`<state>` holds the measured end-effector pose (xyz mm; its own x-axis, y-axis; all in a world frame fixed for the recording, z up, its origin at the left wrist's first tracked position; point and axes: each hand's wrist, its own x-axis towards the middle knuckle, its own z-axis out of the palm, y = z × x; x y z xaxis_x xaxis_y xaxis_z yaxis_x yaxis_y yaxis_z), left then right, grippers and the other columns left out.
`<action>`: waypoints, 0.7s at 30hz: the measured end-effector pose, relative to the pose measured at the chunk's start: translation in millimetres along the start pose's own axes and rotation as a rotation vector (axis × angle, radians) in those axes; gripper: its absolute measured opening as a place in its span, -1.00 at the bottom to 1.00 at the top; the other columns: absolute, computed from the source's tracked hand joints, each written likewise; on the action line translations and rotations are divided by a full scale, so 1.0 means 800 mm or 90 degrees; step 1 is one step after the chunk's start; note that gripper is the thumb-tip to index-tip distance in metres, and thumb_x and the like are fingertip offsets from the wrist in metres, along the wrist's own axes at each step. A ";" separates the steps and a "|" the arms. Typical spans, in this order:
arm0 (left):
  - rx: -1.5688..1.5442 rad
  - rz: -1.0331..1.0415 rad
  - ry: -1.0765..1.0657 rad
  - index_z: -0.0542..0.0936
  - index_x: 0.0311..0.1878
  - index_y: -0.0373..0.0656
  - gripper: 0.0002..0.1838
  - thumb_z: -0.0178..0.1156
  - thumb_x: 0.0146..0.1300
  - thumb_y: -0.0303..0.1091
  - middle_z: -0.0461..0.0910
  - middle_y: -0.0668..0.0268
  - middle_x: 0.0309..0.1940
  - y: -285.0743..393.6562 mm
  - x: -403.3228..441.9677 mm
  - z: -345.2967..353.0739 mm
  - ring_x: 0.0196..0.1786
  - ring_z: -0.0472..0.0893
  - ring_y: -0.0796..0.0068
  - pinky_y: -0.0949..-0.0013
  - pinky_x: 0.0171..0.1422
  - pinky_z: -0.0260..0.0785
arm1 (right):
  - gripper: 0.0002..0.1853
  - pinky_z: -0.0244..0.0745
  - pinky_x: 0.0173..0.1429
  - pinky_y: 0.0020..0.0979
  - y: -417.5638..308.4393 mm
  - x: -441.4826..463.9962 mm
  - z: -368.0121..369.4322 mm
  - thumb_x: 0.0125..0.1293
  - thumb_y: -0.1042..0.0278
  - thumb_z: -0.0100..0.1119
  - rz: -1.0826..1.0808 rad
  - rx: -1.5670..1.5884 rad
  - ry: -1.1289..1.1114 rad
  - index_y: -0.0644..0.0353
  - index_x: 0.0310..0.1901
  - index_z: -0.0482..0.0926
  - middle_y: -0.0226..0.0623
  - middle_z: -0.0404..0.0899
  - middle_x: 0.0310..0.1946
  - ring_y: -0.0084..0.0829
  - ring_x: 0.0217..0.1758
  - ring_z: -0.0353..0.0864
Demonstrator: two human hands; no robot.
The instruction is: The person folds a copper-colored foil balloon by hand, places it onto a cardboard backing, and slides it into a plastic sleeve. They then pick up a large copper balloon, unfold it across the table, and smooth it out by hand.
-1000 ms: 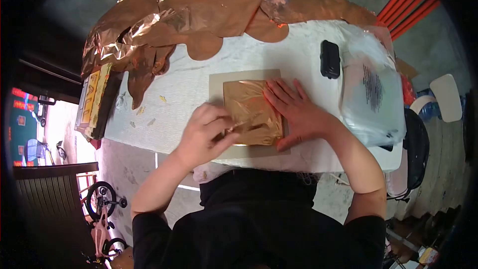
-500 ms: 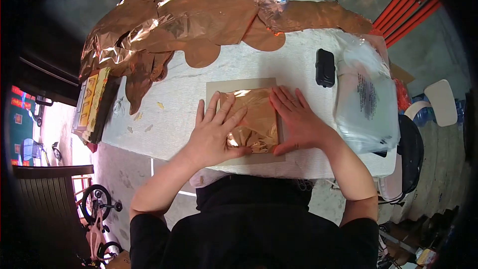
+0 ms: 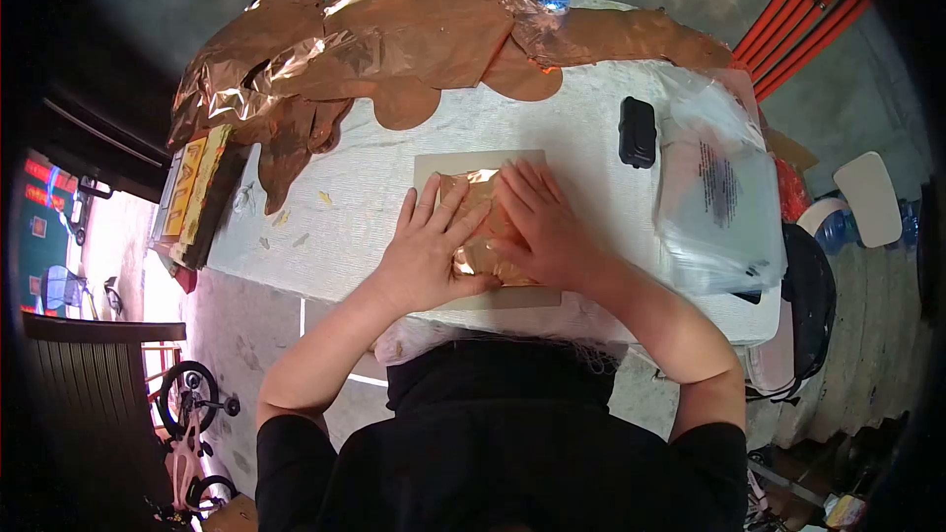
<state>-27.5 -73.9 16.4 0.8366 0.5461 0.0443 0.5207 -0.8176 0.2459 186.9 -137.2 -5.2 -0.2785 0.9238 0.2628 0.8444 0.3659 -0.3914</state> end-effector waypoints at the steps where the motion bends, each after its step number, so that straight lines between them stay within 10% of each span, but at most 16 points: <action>1: -0.002 0.001 0.001 0.24 0.47 0.07 0.00 0.35 -0.05 0.19 0.00 0.08 0.52 0.001 0.001 0.000 0.56 -0.13 -0.17 -0.21 0.55 -0.23 | -0.19 -0.20 0.58 0.01 -0.001 0.001 0.005 0.30 -0.01 0.14 -0.016 -0.020 0.013 0.47 0.37 0.15 0.18 0.06 0.43 0.04 0.54 -0.02; 21: -0.034 0.094 0.029 0.17 0.46 -0.24 0.08 0.17 0.06 0.41 0.08 -0.08 0.47 0.050 0.084 0.036 0.55 -0.06 -0.13 -0.13 0.56 -0.22 | -0.29 -0.11 0.57 -0.05 0.045 -0.055 -0.031 0.35 0.05 0.06 0.106 -0.132 0.044 0.44 0.36 0.19 0.19 0.13 0.40 0.11 0.50 0.04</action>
<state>54.1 -75.0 1.0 0.8944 0.4288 0.1270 0.3813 -0.8797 0.2843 241.0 -167.2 -9.3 -0.1017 0.9569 0.2719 0.9538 0.1715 -0.2468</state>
